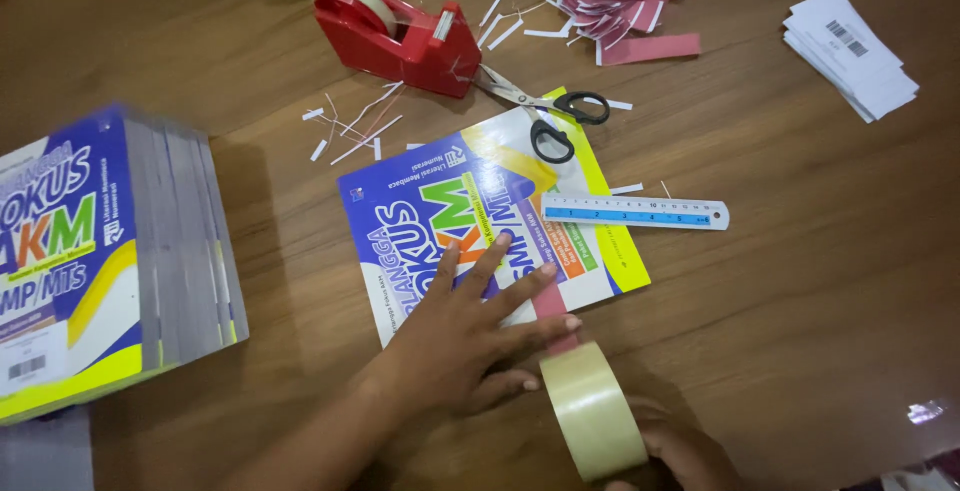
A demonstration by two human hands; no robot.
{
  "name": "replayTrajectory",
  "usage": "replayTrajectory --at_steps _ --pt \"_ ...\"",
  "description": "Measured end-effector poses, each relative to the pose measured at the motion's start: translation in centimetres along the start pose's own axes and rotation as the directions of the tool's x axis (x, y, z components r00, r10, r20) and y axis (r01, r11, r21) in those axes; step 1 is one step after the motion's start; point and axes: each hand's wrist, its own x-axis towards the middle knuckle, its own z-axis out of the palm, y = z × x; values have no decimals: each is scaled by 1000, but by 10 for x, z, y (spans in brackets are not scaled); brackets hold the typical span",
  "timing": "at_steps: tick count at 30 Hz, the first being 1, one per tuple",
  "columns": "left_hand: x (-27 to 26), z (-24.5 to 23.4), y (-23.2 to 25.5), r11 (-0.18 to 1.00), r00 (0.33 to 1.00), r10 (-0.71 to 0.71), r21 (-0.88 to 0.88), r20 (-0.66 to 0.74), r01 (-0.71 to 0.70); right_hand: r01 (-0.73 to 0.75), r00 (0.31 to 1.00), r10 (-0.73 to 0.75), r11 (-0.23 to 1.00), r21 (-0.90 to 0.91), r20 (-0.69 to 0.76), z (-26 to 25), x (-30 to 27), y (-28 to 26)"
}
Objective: The recorder is applying labels, markers, and adhesive tape to organize a large stack of books.
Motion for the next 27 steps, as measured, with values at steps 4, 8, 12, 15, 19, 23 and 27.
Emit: replayTrajectory --at_steps 4,8,12,15,19,23,27 --pt "-2 -1 4 1000 1000 -19 -6 -3 19 84 996 -83 995 53 -34 -19 54 -50" --pt "-1 -1 5 998 998 -65 9 -7 65 133 991 -133 991 -34 -21 -20 54 -55" --pt "-6 5 9 939 940 -337 50 -52 340 -85 995 84 996 -23 -52 -18 48 -58" --pt "-16 7 12 892 885 -450 -7 -119 452 -235 969 234 972 -6 -78 -17 47 -61" --pt "-18 8 17 858 863 -504 98 -30 505 -324 942 323 946 -1 -92 -17 52 -72" --pt "-29 13 15 878 907 -251 314 -339 361 44 999 -42 997 61 -33 -19 59 -80" --pt "-15 -23 9 834 890 -187 412 -416 368 -240 971 240 969 62 4 -39 80 -92"
